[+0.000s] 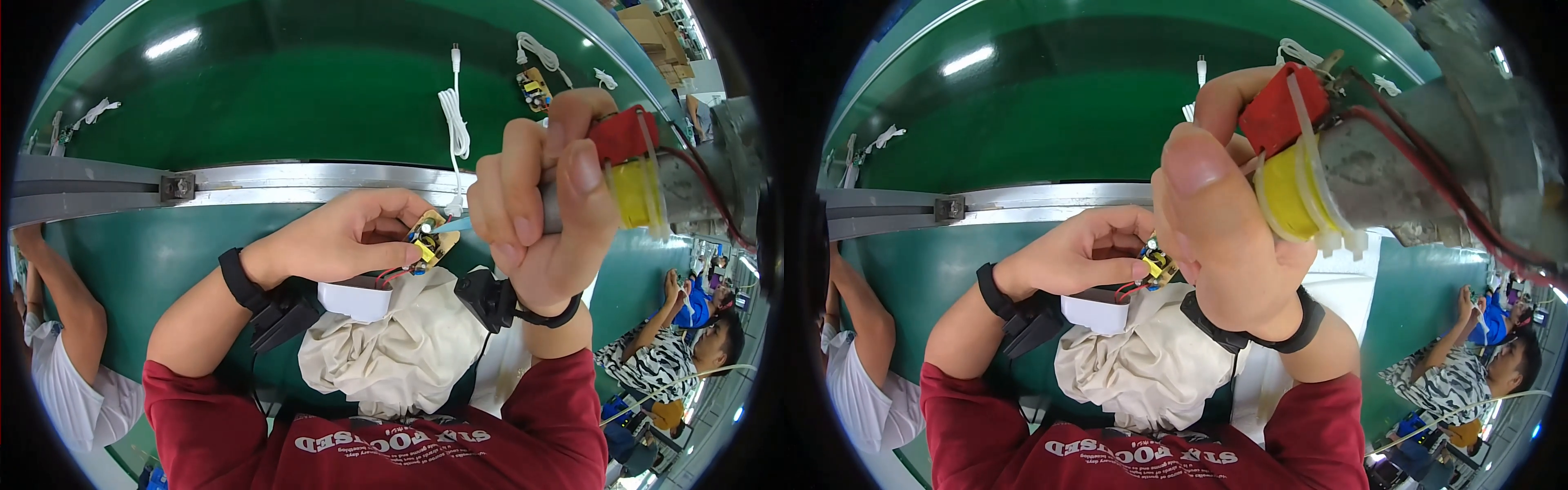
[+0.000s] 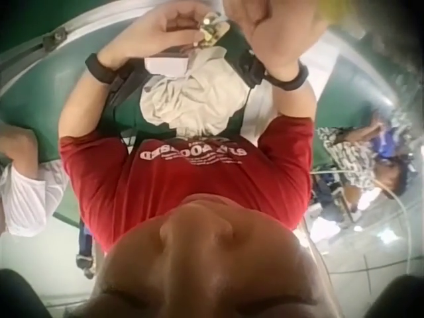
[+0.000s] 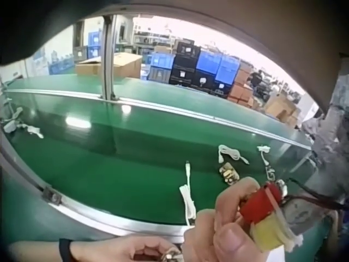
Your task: The person picks up a circuit board and a plastic housing, applies glue to the board using a dispenser, and presses the board into the housing. They then place the assembled unit onto the conveyor belt and reach for the next set of components to repeat the process.
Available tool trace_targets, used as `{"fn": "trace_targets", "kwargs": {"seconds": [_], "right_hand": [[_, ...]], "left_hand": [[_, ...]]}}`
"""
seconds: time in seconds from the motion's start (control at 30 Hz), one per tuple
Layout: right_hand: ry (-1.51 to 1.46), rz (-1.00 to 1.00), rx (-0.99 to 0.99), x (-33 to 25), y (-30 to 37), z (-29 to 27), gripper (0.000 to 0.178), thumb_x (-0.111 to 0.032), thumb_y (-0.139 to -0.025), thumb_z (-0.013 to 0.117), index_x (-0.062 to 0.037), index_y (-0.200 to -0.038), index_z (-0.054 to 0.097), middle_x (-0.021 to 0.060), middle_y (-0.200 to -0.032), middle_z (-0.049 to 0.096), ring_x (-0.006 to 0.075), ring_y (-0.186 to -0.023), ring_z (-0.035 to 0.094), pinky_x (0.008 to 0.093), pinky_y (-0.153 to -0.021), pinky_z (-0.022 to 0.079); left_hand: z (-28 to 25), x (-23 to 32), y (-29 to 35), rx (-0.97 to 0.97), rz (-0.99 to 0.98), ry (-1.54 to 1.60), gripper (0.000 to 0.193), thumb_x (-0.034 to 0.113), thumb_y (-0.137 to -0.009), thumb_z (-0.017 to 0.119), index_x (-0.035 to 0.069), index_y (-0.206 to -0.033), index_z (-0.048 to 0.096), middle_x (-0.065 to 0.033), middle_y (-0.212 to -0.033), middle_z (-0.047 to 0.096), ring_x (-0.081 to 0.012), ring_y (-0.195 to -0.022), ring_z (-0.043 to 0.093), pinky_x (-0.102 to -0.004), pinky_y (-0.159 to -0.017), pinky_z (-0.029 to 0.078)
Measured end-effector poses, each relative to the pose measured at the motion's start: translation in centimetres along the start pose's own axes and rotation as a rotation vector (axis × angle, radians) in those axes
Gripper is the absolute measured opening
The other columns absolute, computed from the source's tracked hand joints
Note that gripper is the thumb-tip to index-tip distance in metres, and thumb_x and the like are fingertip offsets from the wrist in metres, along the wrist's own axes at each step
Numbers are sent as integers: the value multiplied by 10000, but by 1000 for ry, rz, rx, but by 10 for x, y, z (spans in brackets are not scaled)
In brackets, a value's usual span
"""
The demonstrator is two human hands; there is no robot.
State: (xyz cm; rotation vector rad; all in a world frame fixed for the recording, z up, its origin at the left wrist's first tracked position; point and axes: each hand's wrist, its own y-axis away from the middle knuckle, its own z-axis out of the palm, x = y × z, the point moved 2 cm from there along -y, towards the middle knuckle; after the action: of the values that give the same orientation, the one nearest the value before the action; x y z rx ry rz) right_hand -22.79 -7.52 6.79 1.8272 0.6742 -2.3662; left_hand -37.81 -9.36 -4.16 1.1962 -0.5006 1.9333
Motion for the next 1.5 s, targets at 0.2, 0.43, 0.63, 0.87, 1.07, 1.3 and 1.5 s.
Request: {"fn": "trace_targets", "kwargs": {"seconds": [0.2,0.43,0.63,0.87,1.07,1.3,1.5], "right_hand": [[22,4,-60,0,0,-3,213,-314,-979,447,-123,-930,369,8,-520,378,91,-353,341,222,-339,258],[9,-2,35,0,-1,2,215,-307,-981,441,-124,-908,356,6,-518,382,91,-352,347,224,-337,262],[12,0,86,-2,-2,0,221,-308,-981,439,-125,-893,353,3,-518,384,89,-349,344,224,-339,262],[74,-24,38,-2,-3,0,285,-335,-987,415,-74,-1099,420,-6,-519,383,81,-353,338,229,-344,246],[135,39,58,-21,-5,-3,464,-367,-991,397,-20,-1294,353,-8,-526,380,69,-366,319,233,-355,245],[42,74,59,-38,1,2,514,-387,-984,425,-5,-1314,331,-5,-534,380,68,-380,306,235,-373,250],[16,65,10,-22,6,8,488,-342,-966,496,-7,-1287,345,-2,-532,374,69,-385,313,228,-371,255]], "left_hand": [[-1,-4,0,-3,46,-6,287,57,-914,594,18,-1189,520,-32,-1038,601,-68,-867,561,-221,-697,495],[-1,-4,1,-3,23,1,292,78,-914,607,17,-1186,520,-34,-1048,605,-77,-898,566,-226,-722,498],[-1,-4,1,5,35,-18,291,85,-913,612,13,-1179,518,-36,-1045,604,-77,-892,562,-229,-721,496],[-1,-4,-1,2,32,-19,283,84,-913,611,11,-1171,518,-38,-1044,603,-78,-891,559,-230,-730,491],[2,-1,-3,-2,16,-20,291,79,-911,612,12,-1177,517,-34,-1053,598,-77,-892,560,-232,-739,489],[-2,8,-1,-62,-29,6,416,47,-893,606,14,-1289,482,-37,-1114,583,-81,-934,555,-239,-796,482],[-14,37,-4,73,117,-11,498,70,-871,605,21,-1341,448,-35,-1140,572,-93,-947,566,-257,-839,480]]}}
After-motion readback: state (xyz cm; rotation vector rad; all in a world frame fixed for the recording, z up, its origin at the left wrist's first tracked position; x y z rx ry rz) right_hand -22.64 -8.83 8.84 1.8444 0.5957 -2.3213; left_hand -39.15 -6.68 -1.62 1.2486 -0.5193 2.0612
